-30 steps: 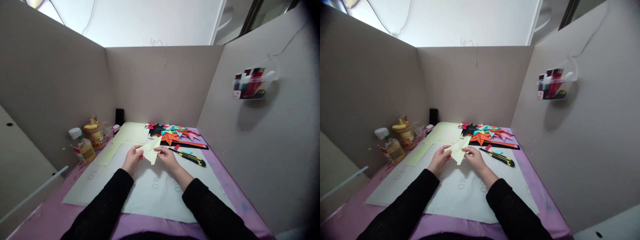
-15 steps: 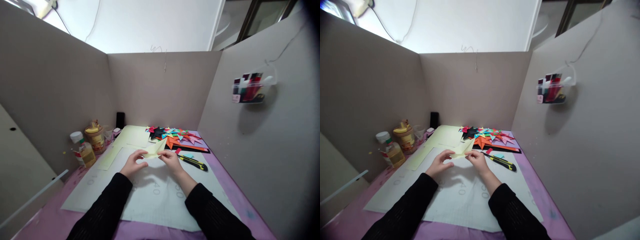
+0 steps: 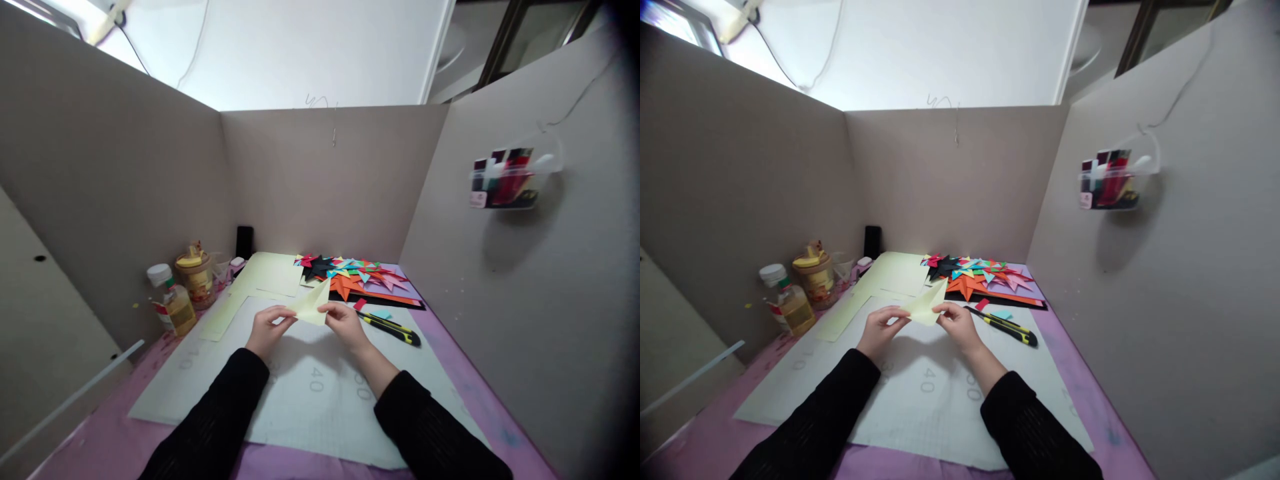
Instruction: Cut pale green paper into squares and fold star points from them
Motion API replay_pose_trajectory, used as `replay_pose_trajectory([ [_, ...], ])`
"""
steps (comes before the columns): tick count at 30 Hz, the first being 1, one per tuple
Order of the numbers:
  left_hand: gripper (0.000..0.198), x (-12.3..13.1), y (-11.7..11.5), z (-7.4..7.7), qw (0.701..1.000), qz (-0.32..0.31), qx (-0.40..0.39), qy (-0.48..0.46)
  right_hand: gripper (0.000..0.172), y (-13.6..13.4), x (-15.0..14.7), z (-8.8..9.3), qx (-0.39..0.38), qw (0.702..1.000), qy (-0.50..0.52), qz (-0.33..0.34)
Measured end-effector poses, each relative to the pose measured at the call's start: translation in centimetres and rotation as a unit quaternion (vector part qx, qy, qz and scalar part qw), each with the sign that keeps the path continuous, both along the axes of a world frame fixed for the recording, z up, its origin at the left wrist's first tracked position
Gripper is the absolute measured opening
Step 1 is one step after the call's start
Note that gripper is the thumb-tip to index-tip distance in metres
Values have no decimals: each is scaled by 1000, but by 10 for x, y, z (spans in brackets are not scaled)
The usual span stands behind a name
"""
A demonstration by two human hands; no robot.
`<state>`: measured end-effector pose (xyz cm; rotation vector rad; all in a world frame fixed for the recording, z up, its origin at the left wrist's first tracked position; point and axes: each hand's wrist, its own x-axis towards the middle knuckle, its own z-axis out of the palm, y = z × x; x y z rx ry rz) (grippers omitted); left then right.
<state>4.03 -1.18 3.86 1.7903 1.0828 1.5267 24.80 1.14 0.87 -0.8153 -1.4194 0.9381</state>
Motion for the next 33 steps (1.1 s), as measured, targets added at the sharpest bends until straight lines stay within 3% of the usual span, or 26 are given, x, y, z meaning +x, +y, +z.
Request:
replay_pose_trajectory([
  [7,7,8,-4,-2,999,24,-19,-36,16,-4,-2,8,-23,999,44,-20],
  [16,24,20,-4,-5,985,46,-116,-122,24,-3,-7,4,-38,995,79,-37],
  [22,32,21,-2,-9,980,13,-140,-138,28,-4,-12,4,-74,988,124,-50],
  [27,32,11,7,-13,975,59,-157,-149,36,4,-6,2,-101,976,177,-78],
  [29,32,8,9,-12,968,36,-175,-176,36,4,-3,4,-110,983,137,-43],
  [33,43,12,5,-9,958,-97,-210,-171,29,-6,-4,8,-86,994,-9,61],
])
